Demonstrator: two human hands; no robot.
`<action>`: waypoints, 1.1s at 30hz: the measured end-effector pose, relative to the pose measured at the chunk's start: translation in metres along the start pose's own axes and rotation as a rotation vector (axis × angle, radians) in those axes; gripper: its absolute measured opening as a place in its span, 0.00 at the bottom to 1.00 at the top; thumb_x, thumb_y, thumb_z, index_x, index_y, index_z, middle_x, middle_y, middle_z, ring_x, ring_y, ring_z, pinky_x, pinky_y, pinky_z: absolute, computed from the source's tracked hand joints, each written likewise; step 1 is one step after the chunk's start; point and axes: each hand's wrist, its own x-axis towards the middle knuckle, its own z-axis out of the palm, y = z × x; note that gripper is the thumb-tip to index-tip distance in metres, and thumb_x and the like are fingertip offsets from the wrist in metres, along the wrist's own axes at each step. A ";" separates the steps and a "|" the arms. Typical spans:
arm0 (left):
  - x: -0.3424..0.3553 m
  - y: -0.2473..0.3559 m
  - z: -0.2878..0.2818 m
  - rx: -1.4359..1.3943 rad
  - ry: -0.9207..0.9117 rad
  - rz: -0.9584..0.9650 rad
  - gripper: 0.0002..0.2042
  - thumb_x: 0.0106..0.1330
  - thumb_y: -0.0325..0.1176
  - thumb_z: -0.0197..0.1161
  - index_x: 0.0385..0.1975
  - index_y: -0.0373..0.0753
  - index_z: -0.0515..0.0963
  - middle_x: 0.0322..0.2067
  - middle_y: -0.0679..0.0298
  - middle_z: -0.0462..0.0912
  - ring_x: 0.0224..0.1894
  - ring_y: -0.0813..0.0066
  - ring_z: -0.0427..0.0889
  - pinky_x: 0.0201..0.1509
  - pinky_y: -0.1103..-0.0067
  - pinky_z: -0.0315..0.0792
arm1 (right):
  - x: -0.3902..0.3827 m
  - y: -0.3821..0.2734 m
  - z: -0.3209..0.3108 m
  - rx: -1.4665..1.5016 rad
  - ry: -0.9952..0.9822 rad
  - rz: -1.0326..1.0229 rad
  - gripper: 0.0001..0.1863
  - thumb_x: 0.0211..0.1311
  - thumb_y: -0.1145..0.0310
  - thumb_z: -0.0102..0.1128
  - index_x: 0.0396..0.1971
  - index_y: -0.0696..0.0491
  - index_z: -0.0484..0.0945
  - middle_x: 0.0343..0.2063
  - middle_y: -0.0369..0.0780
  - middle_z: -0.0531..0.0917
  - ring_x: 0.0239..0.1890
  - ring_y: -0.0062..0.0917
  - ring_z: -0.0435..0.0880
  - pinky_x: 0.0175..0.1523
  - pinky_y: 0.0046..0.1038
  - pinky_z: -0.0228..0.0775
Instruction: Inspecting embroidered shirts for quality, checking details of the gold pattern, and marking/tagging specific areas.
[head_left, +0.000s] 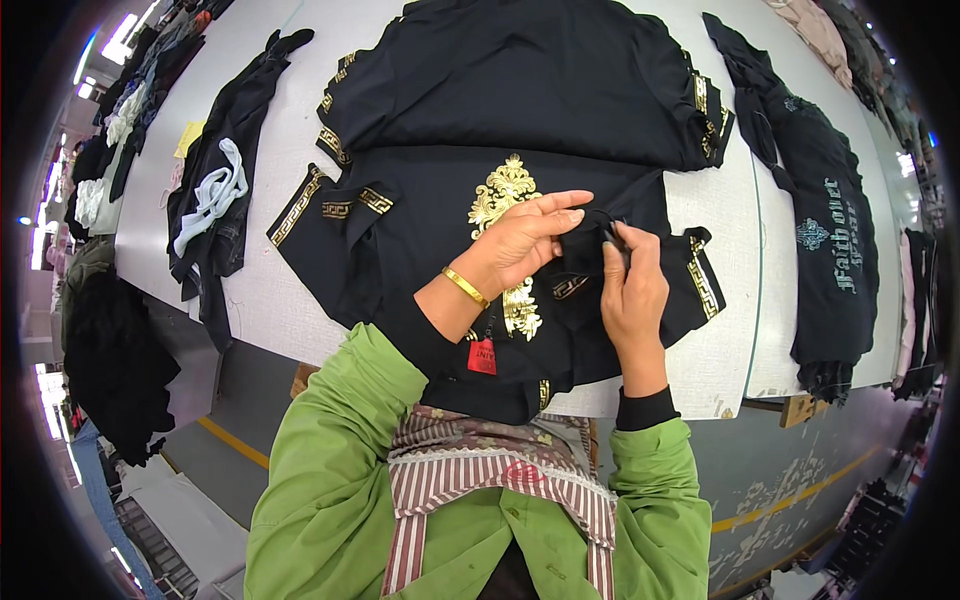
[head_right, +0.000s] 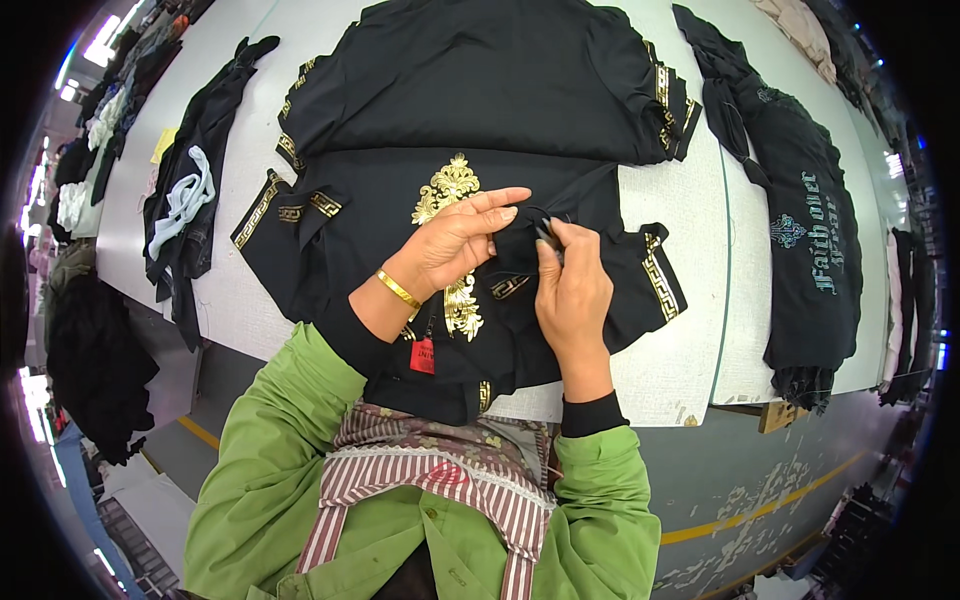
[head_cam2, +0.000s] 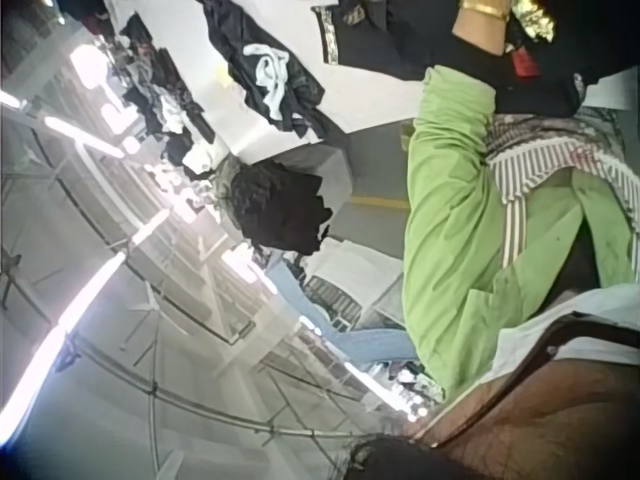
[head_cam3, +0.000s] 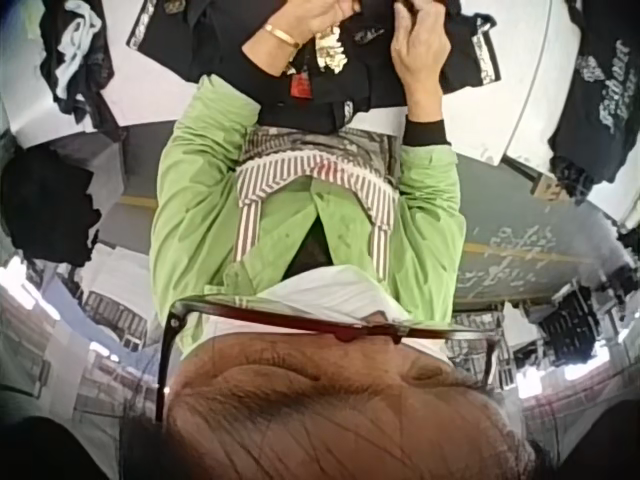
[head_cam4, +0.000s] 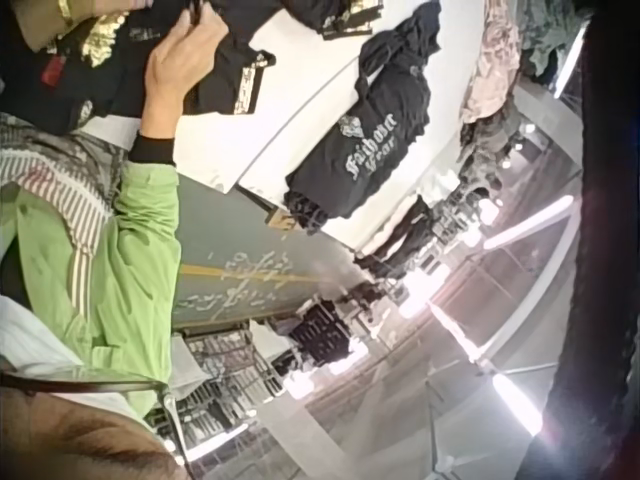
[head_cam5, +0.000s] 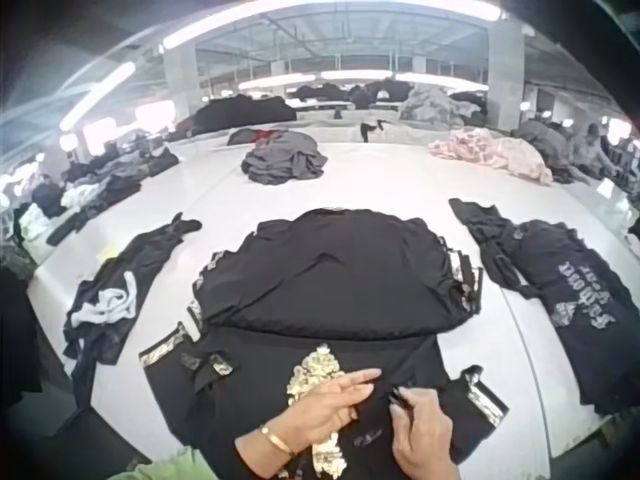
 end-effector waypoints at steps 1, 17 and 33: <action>0.001 -0.003 -0.004 -0.026 -0.014 -0.003 0.25 0.79 0.25 0.65 0.73 0.29 0.72 0.45 0.63 0.86 0.43 0.86 0.83 0.49 0.88 0.79 | 0.000 -0.001 0.002 -0.006 0.000 -0.028 0.12 0.76 0.76 0.64 0.55 0.58 0.80 0.40 0.41 0.85 0.34 0.30 0.84 0.39 0.30 0.76; 0.009 0.010 -0.028 0.734 0.285 0.585 0.17 0.75 0.24 0.66 0.63 0.34 0.81 0.47 0.65 0.85 0.40 0.80 0.81 0.44 0.84 0.77 | -0.008 0.005 -0.013 0.434 -0.013 0.435 0.10 0.75 0.76 0.66 0.52 0.58 0.81 0.42 0.38 0.85 0.36 0.20 0.79 0.45 0.21 0.72; -0.075 0.010 -0.060 0.912 0.335 0.193 0.12 0.71 0.19 0.66 0.51 0.36 0.87 0.32 0.68 0.83 0.27 0.83 0.72 0.35 0.86 0.69 | -0.054 -0.021 -0.030 0.060 -0.473 0.126 0.15 0.65 0.73 0.74 0.49 0.57 0.83 0.40 0.37 0.89 0.34 0.25 0.84 0.42 0.25 0.77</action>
